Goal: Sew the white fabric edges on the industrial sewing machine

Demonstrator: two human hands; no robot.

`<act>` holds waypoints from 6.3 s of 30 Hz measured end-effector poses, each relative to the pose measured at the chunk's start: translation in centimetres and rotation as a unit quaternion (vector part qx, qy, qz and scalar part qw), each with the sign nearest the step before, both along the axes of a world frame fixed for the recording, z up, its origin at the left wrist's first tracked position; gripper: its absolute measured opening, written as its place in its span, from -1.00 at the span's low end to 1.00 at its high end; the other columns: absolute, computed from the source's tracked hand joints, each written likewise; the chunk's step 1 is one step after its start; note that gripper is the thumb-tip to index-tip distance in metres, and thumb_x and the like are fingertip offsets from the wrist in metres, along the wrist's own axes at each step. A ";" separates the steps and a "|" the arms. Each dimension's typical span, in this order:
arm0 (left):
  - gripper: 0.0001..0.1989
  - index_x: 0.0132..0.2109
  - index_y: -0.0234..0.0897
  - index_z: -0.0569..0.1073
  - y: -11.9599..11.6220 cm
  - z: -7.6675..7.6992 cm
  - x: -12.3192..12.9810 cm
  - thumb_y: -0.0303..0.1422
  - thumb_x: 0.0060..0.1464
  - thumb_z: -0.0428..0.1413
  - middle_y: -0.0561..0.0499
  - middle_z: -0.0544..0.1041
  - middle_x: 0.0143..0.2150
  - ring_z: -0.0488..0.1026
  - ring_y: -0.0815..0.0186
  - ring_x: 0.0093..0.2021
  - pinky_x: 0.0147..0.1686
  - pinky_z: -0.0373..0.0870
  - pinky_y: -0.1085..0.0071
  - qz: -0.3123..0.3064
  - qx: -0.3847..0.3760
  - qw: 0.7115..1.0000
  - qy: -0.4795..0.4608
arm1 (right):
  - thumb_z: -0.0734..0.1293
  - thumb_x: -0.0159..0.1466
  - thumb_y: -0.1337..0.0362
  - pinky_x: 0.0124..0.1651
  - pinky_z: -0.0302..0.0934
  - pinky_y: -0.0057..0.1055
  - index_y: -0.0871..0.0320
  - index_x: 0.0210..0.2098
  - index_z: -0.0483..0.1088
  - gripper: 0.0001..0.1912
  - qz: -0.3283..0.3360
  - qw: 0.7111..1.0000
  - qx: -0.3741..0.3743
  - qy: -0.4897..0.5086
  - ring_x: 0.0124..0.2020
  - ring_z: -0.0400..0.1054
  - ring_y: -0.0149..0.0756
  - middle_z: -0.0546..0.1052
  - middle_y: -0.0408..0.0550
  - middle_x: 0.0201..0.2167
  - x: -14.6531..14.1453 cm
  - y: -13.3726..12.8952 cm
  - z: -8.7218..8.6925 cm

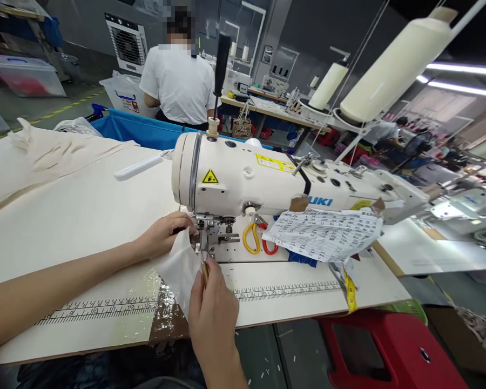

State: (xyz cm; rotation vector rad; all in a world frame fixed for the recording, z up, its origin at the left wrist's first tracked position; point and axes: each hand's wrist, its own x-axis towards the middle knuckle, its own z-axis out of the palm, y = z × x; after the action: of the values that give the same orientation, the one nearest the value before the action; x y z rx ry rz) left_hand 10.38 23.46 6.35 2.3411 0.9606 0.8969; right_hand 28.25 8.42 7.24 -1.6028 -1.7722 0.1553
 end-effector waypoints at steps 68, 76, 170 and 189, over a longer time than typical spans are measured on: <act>-0.84 -0.31 -0.25 0.43 0.6 0.7 0.4 -0.32 0.19 0.02 0.00 0.47 -0.32 0.43 0.25 -0.27 -0.27 0.41 0.34 0.019 -0.031 0.999 0.005 | 0.01 0.48 0.42 -0.53 0.32 -0.37 0.32 0.03 0.43 -0.61 -0.030 0.988 0.073 -0.132 -0.43 0.54 -0.26 0.62 0.02 -0.26 -1.2 2.2 -0.8; -0.74 -0.31 -0.26 0.47 0.4 1.0 0.3 -0.17 0.23 0.09 -0.01 0.53 -0.27 0.46 0.26 -0.28 -0.26 0.40 0.35 0.026 -0.074 0.997 -0.019 | 0.08 0.42 0.45 -0.54 0.34 -0.38 0.30 0.03 0.43 -0.65 -0.039 0.991 0.056 -0.114 -0.44 0.54 -0.26 0.61 0.01 -0.28 -1.2 2.5 -0.9; -0.65 0.14 -0.50 0.46 -4.0 1.4 -0.2 -0.56 0.26 -0.02 -0.24 0.45 0.15 0.28 0.01 0.23 0.30 0.17 0.02 0.025 0.245 0.937 0.248 | 0.11 0.45 0.23 -0.45 0.31 -0.44 0.14 -0.10 0.38 -0.75 0.037 0.994 -0.066 0.080 -0.45 0.52 -0.24 0.61 -0.08 -0.36 -1.1 -1.2 0.8; -0.60 0.14 -0.52 0.46 -7.0 1.1 1.2 -0.33 0.32 -0.03 -0.26 0.46 0.17 0.32 0.02 0.21 0.31 0.13 0.06 0.006 0.220 0.944 0.247 | 0.26 0.34 -0.21 -0.57 0.08 -0.54 0.17 -0.01 0.38 -0.44 -0.091 0.900 -0.220 0.365 -0.56 0.18 -0.39 0.39 -0.14 -0.48 3.7 -2.9 -0.2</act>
State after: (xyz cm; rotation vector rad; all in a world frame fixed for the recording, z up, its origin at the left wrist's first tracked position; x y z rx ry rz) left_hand 11.62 16.48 7.40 3.0399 1.0402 0.5741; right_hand 31.92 5.50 7.03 -1.6870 -1.0334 0.9899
